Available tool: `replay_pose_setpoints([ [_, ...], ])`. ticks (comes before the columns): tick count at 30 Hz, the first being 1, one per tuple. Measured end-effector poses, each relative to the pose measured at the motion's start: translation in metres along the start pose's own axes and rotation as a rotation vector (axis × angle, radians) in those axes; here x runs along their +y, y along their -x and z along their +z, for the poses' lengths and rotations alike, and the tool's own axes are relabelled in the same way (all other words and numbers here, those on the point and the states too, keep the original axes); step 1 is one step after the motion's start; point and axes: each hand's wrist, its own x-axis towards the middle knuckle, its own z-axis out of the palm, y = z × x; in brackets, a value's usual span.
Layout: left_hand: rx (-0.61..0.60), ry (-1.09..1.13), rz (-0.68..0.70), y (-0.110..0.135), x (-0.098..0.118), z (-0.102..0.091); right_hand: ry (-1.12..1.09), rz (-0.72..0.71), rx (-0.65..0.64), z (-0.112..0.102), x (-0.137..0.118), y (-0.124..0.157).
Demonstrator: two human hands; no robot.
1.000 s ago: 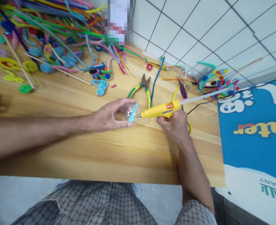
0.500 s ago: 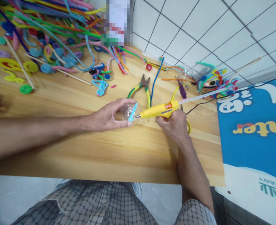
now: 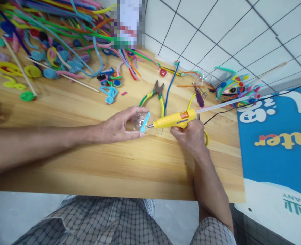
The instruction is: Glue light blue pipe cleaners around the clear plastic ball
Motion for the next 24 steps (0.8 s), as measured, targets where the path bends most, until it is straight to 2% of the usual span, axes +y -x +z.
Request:
replay_pose_setpoints([
  [9,0.006,0.006,-0.013,-0.001,0.000,0.001,-0.053,0.062,0.013,0.001,-0.001,0.001],
  [16,-0.004,-0.001,-0.014,0.000,0.003,-0.001,-0.365,0.157,0.061,-0.010,0.001,0.001],
  [20,-0.011,-0.005,-0.021,0.001,0.002,-0.002,-0.537,0.185,0.212,-0.026,0.027,0.004],
  [24,-0.028,-0.011,-0.016,0.001,0.001,-0.002,-0.558,0.196,0.295,-0.047,0.075,0.007],
])
